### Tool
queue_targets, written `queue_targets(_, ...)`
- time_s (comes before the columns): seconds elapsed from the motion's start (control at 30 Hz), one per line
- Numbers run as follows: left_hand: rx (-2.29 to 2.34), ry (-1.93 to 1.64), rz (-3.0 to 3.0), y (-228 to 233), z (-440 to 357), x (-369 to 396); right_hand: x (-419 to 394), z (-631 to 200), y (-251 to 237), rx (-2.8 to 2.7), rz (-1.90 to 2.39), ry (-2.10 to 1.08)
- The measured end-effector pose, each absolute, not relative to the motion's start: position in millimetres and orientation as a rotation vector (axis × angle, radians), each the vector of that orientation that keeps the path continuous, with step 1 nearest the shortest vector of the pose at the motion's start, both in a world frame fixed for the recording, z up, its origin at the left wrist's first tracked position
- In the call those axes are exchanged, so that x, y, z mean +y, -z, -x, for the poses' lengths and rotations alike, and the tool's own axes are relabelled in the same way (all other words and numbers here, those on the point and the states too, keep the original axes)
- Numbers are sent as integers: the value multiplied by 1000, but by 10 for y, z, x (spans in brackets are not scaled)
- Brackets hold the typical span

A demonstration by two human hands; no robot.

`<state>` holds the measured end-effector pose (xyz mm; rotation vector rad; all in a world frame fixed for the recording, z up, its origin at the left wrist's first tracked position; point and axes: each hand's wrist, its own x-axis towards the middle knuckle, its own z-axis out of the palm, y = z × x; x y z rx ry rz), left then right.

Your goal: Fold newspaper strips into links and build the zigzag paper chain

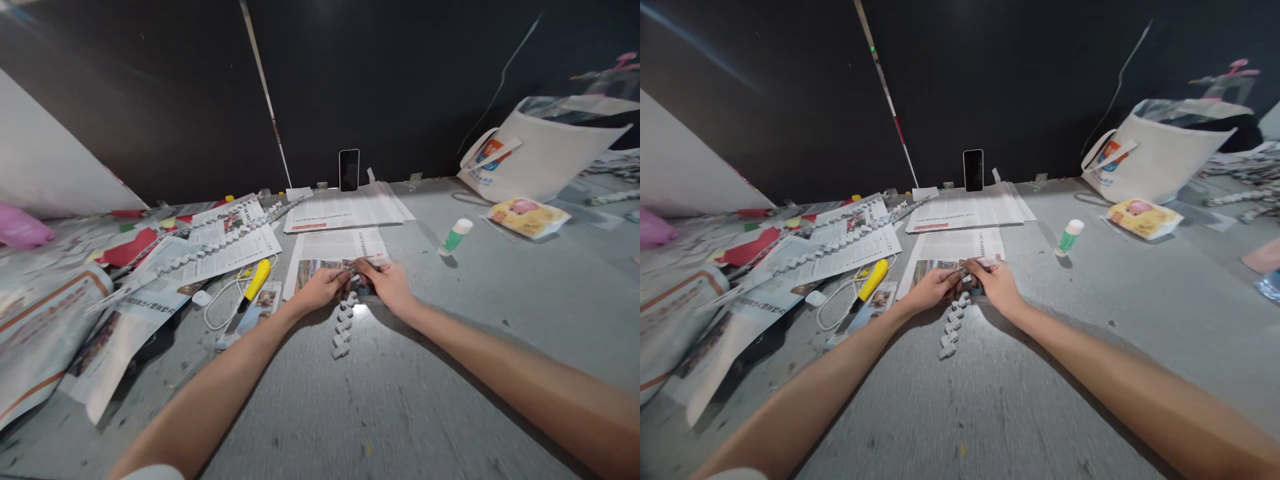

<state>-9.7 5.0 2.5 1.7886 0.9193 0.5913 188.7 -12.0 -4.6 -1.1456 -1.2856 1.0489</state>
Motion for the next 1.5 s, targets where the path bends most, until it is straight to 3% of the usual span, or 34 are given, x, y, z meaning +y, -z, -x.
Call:
queue_targets(0.37,873,-622,-1485,-36,79,48,-20,-1951,202,-997,1038,-1025)
queue_targets(0.83,926,-1069,-1200,46,99,170,-84,-1924,89,-1059,1055,-1057)
queue_targets(1.17,864,-1086,-1121,-16,135,139,-32,-1934,162,-1027,980,-1120)
queue_targets(1.5,888,-892,-1480,-85,106,52,-107,-1917,76,-1060,1027,-1121)
